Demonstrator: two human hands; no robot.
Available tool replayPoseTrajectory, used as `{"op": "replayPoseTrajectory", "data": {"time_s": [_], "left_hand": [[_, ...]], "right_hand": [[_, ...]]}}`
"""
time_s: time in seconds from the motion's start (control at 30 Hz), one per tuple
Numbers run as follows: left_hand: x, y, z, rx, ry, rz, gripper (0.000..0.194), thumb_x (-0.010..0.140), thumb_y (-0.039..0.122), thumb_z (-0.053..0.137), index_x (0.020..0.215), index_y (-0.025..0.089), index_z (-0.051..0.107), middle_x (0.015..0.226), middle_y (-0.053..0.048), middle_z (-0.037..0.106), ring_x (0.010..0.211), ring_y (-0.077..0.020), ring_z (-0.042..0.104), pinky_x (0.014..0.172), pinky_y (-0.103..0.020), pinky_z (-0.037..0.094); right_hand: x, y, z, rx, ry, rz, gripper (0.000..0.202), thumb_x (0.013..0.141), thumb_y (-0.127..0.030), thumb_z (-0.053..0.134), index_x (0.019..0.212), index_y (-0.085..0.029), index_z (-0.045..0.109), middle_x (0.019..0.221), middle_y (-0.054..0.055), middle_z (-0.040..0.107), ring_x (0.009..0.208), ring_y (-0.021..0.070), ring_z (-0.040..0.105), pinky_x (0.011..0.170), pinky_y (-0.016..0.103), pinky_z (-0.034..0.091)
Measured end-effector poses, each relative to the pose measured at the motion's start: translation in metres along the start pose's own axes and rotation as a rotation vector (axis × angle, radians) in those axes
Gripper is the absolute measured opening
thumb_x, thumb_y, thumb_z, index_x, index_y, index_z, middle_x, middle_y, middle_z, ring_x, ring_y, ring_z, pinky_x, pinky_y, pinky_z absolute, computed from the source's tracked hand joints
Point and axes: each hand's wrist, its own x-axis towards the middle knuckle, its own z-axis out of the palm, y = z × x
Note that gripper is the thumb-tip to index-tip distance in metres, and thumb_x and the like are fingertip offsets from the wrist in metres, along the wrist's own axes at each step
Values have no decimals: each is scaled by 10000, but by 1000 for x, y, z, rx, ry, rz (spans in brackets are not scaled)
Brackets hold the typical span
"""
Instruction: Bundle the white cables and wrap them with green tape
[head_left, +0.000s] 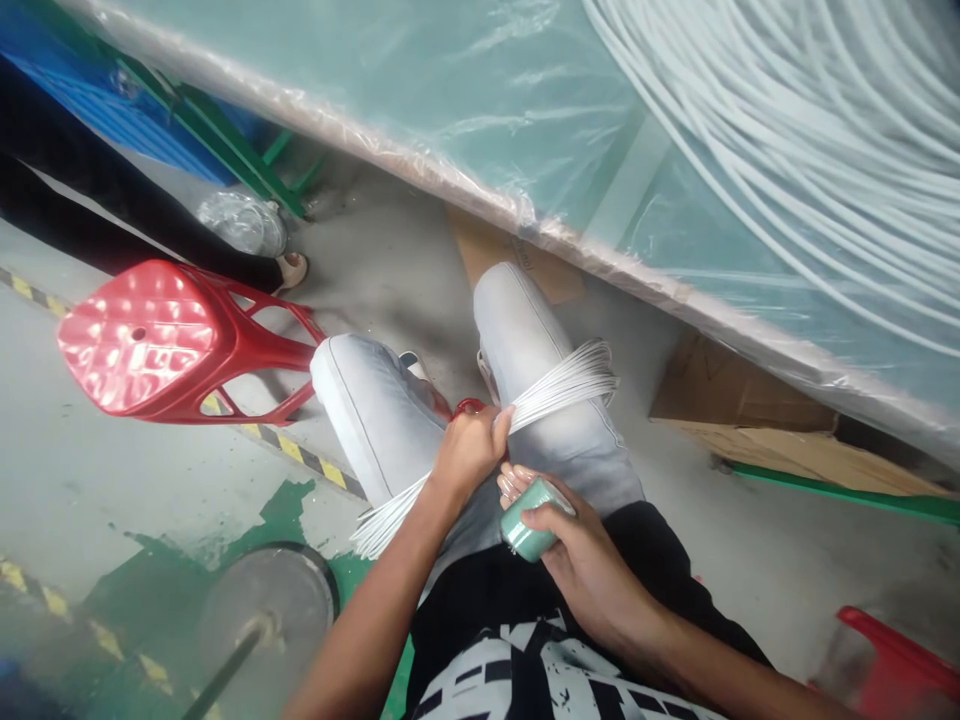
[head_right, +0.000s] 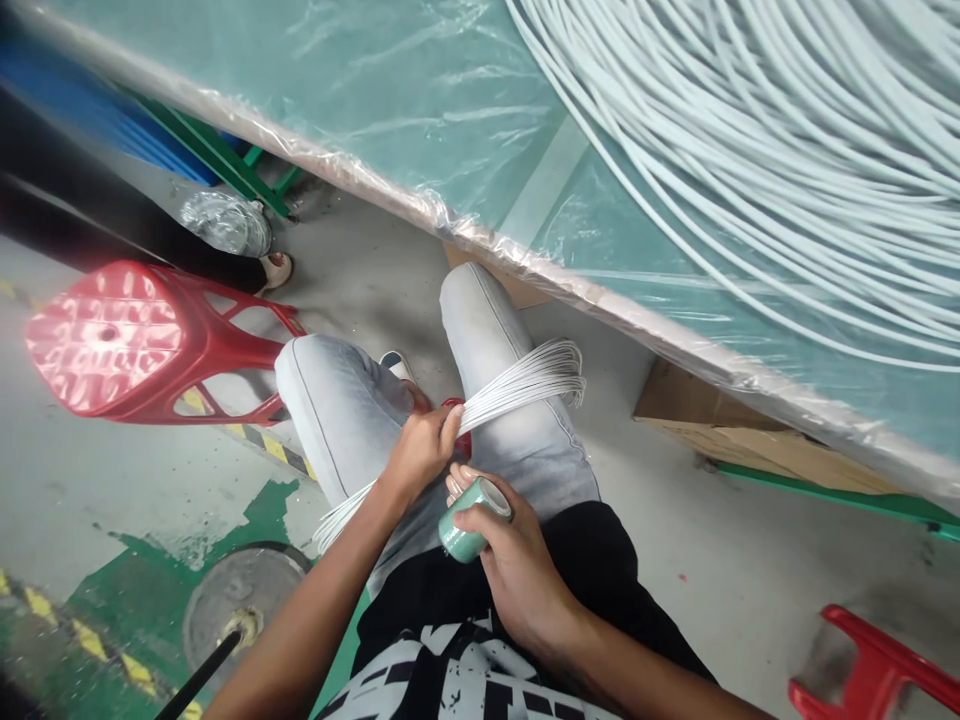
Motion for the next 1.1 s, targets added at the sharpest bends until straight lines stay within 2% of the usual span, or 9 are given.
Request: {"op": "replayPoseTrajectory", "data": {"time_s": [0.1, 0.27, 0.37, 0.47, 0.63, 0.73, 0.87, 1.0, 1.1], "left_hand": [[3, -3, -5, -114, 4, -42, 589, 1000, 554, 237, 715, 125, 523, 666, -59, 550, 617, -129, 455, 661, -290, 312], [2, -4, -32, -705, -524, -22, 556, 919, 614, 451, 849, 74, 567, 734, -37, 548, 645, -87, 481, 601, -219, 382], [-5, 5, -41, -731, -623, -8, 477, 904, 562, 518, 896, 85, 527, 782, -36, 544, 673, -97, 519, 601, -220, 427], [-11, 16, -43, -677, -555, -18, 464, 925, 571, 466, 877, 109, 471, 750, -28, 554, 650, -120, 564, 579, -236, 455], [-16, 26, -47, -230, -190, -18, 462, 940, 572, 425, 851, 125, 498, 745, -16, 569, 666, -114, 510, 640, -269, 382], [-14, 24, -51, -102, -72, -88, 489, 931, 623, 394, 852, 147, 478, 736, -14, 588, 669, -139, 523, 646, -292, 371], [-13, 16, -61, -222, -100, -102, 503, 936, 642, 374, 917, 149, 472, 795, -31, 600, 706, -148, 555, 686, -299, 421], [-31, 15, -85, -362, -60, -37, 474, 1006, 552, 272, 1309, 220, 424, 1250, -35, 515, 1136, -109, 518, 1025, -271, 386], [-57, 25, -97, -193, -59, 38, 488, 914, 566, 509, 1329, 330, 405, 1371, 44, 412, 1257, -88, 426, 1072, -239, 347]], "right_hand": [[7, 1, -5, 42, -45, -11, 440, 643, -248, 715, 1079, -208, 664, 1122, 47, 553, 1143, 198, 489, 899, 239, 410], [11, 0, -15, 53, -129, -24, 356, 718, -237, 670, 1069, -186, 639, 1122, 60, 542, 1036, 153, 495, 943, 273, 404], [8, -1, -18, 68, -150, -28, 301, 703, -207, 684, 996, -162, 630, 1104, 66, 543, 1029, 147, 499, 959, 275, 403], [7, -2, -16, 85, -166, -45, 291, 703, -195, 698, 983, -152, 630, 1090, 61, 527, 1021, 128, 488, 956, 256, 404], [10, -10, 0, 49, -183, -53, 326, 723, -220, 699, 1029, -155, 607, 981, 49, 518, 876, 93, 465, 841, 229, 420], [12, -16, 16, 74, -174, -78, 352, 705, -204, 707, 1023, -133, 573, 969, 44, 520, 891, 98, 476, 809, 215, 411], [8, -22, 35, 98, -166, -63, 377, 708, -216, 719, 1045, -122, 580, 997, 50, 530, 948, 112, 483, 803, 195, 413], [-1, -27, 46, 128, -210, -11, 330, 767, -269, 730, 1054, -166, 605, 1070, 29, 534, 1002, 93, 482, 891, 200, 428], [-4, -29, 50, 137, -185, 6, 309, 795, -276, 713, 1078, -183, 630, 1115, 26, 540, 995, 83, 487, 818, 151, 438]]}}
